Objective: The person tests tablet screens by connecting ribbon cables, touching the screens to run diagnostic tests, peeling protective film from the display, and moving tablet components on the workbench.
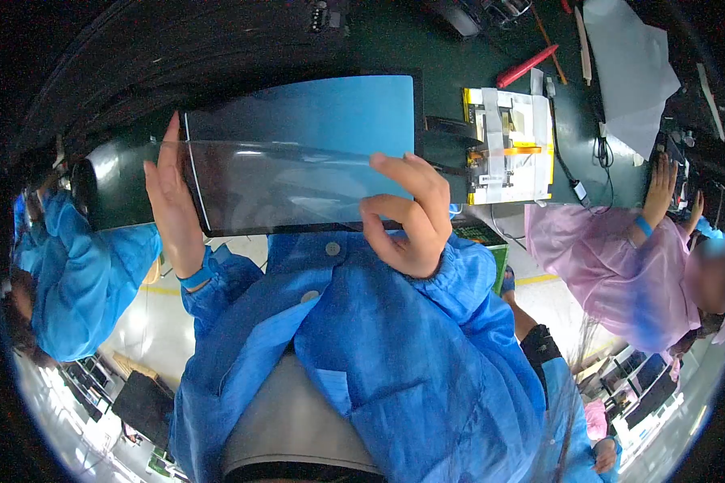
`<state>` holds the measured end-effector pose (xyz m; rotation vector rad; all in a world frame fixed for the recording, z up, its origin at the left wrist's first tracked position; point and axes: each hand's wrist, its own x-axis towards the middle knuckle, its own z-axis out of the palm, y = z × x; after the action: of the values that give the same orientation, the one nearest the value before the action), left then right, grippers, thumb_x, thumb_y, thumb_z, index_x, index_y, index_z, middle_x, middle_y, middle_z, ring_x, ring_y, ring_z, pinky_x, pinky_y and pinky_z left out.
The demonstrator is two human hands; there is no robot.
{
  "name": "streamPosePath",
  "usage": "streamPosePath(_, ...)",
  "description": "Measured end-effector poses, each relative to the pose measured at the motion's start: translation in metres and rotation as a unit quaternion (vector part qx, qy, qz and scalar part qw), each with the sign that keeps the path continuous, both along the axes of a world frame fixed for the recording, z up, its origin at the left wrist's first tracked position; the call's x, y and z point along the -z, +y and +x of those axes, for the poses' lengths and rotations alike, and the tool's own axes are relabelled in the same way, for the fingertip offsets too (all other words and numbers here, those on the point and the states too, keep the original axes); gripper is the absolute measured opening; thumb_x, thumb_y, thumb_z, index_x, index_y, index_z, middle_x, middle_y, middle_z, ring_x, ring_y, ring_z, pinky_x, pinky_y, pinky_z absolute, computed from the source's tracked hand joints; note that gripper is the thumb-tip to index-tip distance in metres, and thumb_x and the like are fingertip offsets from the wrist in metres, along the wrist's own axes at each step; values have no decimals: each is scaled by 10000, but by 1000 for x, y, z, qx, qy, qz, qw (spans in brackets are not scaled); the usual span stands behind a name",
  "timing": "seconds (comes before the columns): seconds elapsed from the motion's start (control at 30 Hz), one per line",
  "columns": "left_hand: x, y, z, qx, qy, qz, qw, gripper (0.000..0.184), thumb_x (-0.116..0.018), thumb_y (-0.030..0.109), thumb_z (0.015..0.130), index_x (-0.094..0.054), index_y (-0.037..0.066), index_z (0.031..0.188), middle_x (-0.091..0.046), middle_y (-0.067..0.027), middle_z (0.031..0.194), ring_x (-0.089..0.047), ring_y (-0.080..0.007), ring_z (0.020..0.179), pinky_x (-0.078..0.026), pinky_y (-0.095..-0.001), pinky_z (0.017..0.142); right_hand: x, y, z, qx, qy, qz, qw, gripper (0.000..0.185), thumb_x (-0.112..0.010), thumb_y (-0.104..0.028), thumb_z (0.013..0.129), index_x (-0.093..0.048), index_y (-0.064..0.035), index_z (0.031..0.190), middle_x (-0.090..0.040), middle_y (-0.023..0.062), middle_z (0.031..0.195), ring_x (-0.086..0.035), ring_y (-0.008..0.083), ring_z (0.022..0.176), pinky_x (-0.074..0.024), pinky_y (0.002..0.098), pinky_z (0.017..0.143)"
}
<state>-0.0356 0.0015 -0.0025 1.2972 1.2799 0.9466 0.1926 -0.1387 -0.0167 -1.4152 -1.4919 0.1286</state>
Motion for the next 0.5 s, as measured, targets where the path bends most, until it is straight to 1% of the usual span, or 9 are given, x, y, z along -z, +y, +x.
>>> streamPosePath(0.07, 0, 1, 2, 0, -9, 28, 1000, 669, -183, 467, 934, -313, -21, 1371, -395, -179, 1362, -318, -262, 1296, -175, -349, 1086, 4, -6, 1, 7, -3, -9, 1000, 247, -684, 27, 603, -602, -68, 816, -575, 176, 1133, -540, 332, 1037, -434, 430, 896)
streamPosePath(0.1, -3, 2, 2, -1, -30, 31, 999, 694, -252, 479, 885, -304, -9, 1376, -381, -182, 1372, -342, -274, 1284, -226, -365, 1071, 3, -6, 2, -2, 4, -5, 1000, 248, -686, 23, 602, -601, -73, 815, -579, 172, 1127, -544, 329, 1028, -433, 427, 895)
streamPosePath(0.2, 6, 2, -8, -6, -22, 83, 996, 729, -309, 489, 828, -313, 7, 1375, -380, -188, 1371, -391, -294, 1252, -297, -390, 1040, 6, -6, 2, -18, 12, 19, 1000, 233, -691, -4, 615, -600, -86, 812, -590, 157, 1109, -555, 323, 1005, -433, 428, 890)
streamPosePath(0.23, 5, 1, -3, -35, -22, 88, 995, 773, -382, 487, 764, -314, 22, 1377, -397, -199, 1353, -433, -312, 1219, -350, -406, 1011, 6, -6, 3, -23, 13, 29, 999, 224, -694, -15, 622, -600, -90, 812, -594, 151, 1103, -559, 322, 998, -433, 429, 888)
streamPosePath(0.33, 12, 2, -10, -17, -73, 86, 993, 722, -530, 412, 706, -415, 53, 1322, -361, -154, 1401, -316, -302, 1311, -226, -431, 1086, -3, -9, 10, -82, -62, 27, 994, 187, -682, -41, 658, -600, -98, 816, -604, 139, 1086, -571, 319, 973, -426, 447, 887)
streamPosePath(0.37, 13, 3, -11, -14, -76, 86, 993, 731, -549, 392, 683, -420, 53, 1318, -366, -153, 1397, -325, -303, 1304, -239, -430, 1082, -9, -6, 12, -110, -49, 48, 992, 138, -651, -50, 713, -597, -84, 835, -608, 145, 1077, -606, 291, 897, -476, 404, 811)
streamPosePath(0.43, 14, 5, -12, -10, -80, 84, 993, 752, -587, 350, 637, -429, 53, 1309, -375, -151, 1390, -344, -304, 1291, -267, -427, 1074, -13, -7, 11, -207, 31, 22, 978, 103, -630, -56, 750, -588, -63, 845, -608, 153, 1069, -623, 260, 828, -501, 353, 730)
streamPosePath(0.47, 14, 5, -11, -12, -83, 86, 993, 752, -586, 333, 630, -427, 54, 1309, -384, -158, 1379, -359, -304, 1279, -286, -420, 1065, -15, -7, 10, -254, 71, 8, 965, 88, -619, -59, 769, -584, -53, 849, -608, 157, 1064, -632, 245, 794, -514, 328, 690)
streamPosePath(0.5, 14, 5, -11, -14, -84, 87, 993, 752, -585, 317, 623, -424, 54, 1310, -393, -165, 1368, -375, -304, 1267, -306, -412, 1056, -20, -3, 9, -324, 122, -11, 938, 94, -593, -80, 809, -563, -28, 881, -605, 167, 1049, -641, 216, 743, -526, 282, 617)
